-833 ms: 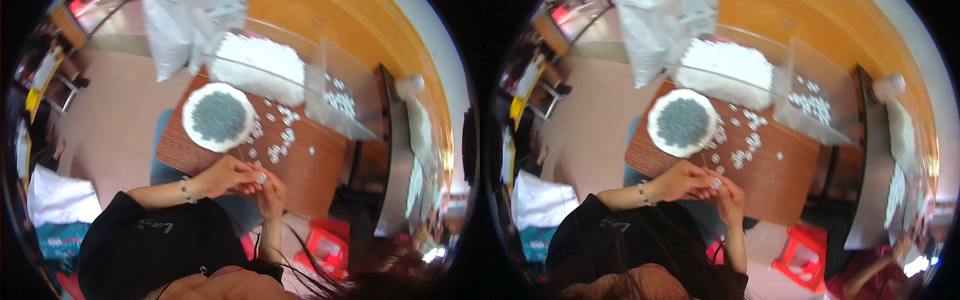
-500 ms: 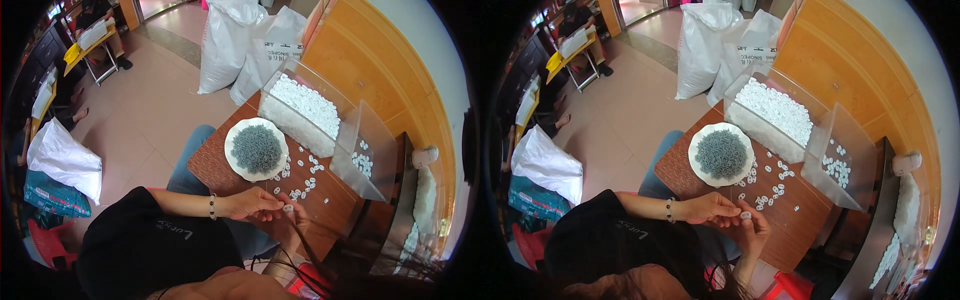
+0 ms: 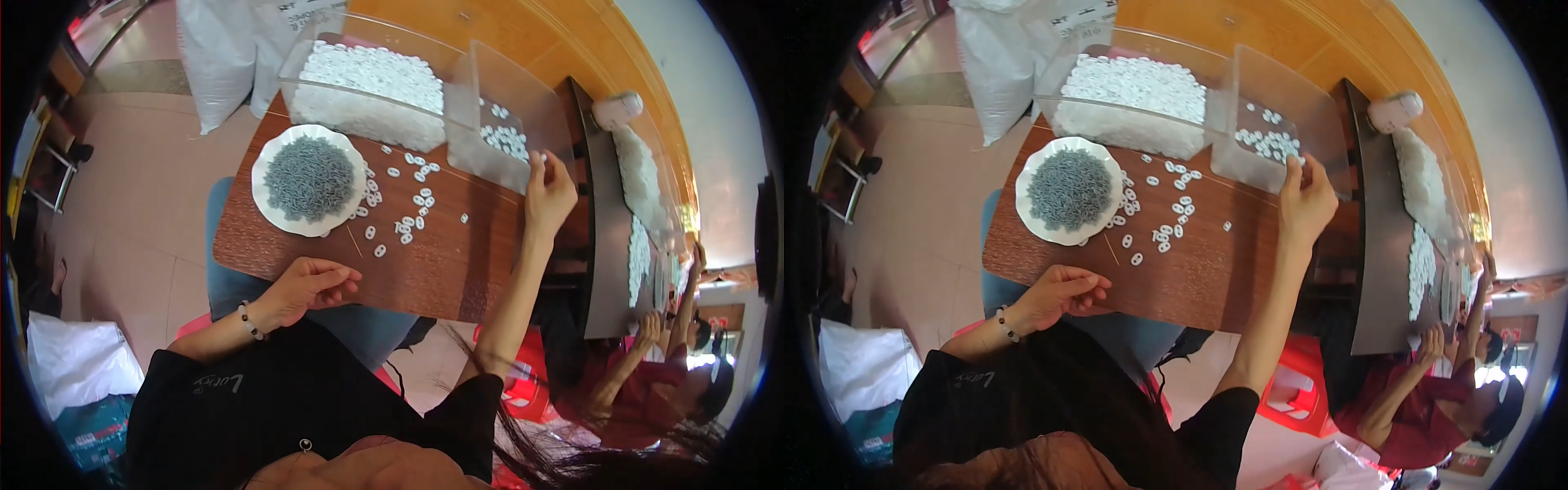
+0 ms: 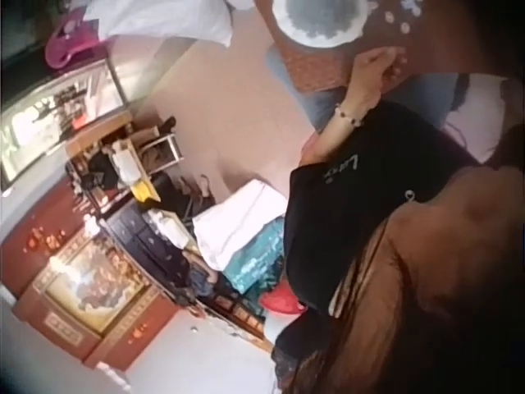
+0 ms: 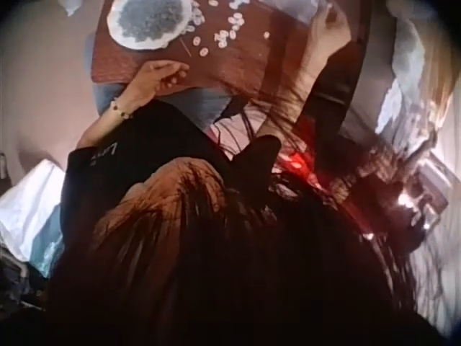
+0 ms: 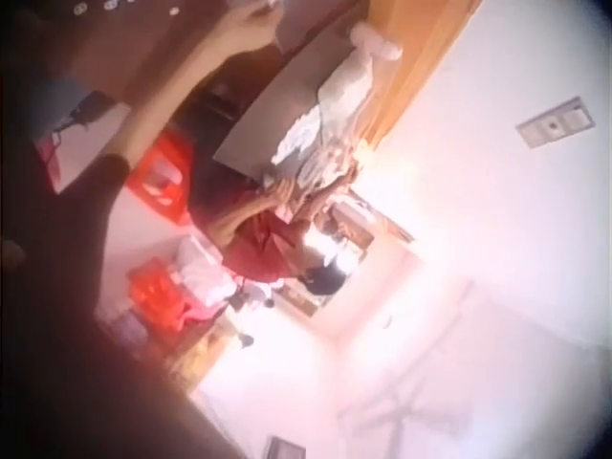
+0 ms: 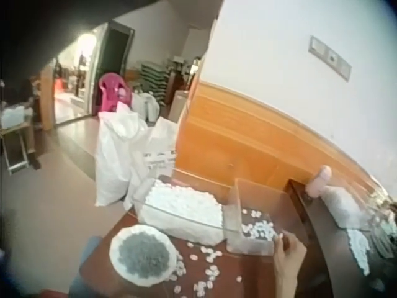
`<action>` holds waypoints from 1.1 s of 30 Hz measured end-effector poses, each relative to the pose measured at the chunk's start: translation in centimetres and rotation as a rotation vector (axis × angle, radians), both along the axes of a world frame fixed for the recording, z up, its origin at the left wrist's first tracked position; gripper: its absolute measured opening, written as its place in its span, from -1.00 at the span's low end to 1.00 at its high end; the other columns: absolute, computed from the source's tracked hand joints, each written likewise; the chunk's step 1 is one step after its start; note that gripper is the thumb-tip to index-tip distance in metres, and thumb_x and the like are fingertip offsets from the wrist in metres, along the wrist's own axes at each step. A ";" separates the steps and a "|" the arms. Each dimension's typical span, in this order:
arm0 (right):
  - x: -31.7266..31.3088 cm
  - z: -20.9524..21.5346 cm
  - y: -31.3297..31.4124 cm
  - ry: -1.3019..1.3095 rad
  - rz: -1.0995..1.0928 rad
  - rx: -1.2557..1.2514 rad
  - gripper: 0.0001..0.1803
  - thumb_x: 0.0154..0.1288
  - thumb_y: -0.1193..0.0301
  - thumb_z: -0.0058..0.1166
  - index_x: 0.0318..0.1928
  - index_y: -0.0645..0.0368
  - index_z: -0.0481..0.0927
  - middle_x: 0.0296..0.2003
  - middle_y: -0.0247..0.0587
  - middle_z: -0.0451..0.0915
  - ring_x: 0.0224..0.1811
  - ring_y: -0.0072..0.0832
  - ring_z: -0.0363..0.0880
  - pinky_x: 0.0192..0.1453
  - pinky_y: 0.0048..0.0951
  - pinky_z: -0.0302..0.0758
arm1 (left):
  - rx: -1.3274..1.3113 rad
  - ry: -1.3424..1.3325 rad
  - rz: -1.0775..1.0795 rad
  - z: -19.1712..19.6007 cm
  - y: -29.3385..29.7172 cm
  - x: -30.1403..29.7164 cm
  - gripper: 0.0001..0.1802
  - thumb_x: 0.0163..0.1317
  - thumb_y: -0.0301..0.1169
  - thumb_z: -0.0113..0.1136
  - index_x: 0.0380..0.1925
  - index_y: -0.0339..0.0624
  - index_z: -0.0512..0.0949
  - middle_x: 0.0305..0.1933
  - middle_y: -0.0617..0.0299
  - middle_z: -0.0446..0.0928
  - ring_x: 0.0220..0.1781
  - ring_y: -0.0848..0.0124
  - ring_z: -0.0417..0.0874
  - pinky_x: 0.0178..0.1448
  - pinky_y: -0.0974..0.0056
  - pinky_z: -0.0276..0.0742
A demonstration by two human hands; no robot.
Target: Stringing small white plastic components onto a thin wire or needle.
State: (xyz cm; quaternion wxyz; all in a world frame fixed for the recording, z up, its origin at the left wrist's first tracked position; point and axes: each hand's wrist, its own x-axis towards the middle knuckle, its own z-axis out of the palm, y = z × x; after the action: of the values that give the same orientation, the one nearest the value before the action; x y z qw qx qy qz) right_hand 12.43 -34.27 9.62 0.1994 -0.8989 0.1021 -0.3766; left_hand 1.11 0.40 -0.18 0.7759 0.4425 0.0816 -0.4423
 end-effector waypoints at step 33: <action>-5.4 -11.9 5.6 0.391 0.475 -0.059 -0.84 0.15 0.56 0.10 -0.24 0.12 0.63 -0.34 -0.15 0.53 -0.23 -0.16 0.48 -0.14 -0.22 0.45 | 0.084 -0.034 -0.103 -1.9 -0.9 -0.4 -0.75 0.31 -0.30 0.06 -0.27 -0.23 0.63 -0.40 0.34 0.58 -0.45 0.68 0.47 -0.36 0.56 0.35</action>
State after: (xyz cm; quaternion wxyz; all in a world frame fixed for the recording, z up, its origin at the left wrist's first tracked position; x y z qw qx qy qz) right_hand 7.03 -28.71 -2.29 0.2323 -0.9583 -0.0857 -0.1424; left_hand 0.75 -0.52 -2.05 0.7342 0.4857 0.0640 -0.4702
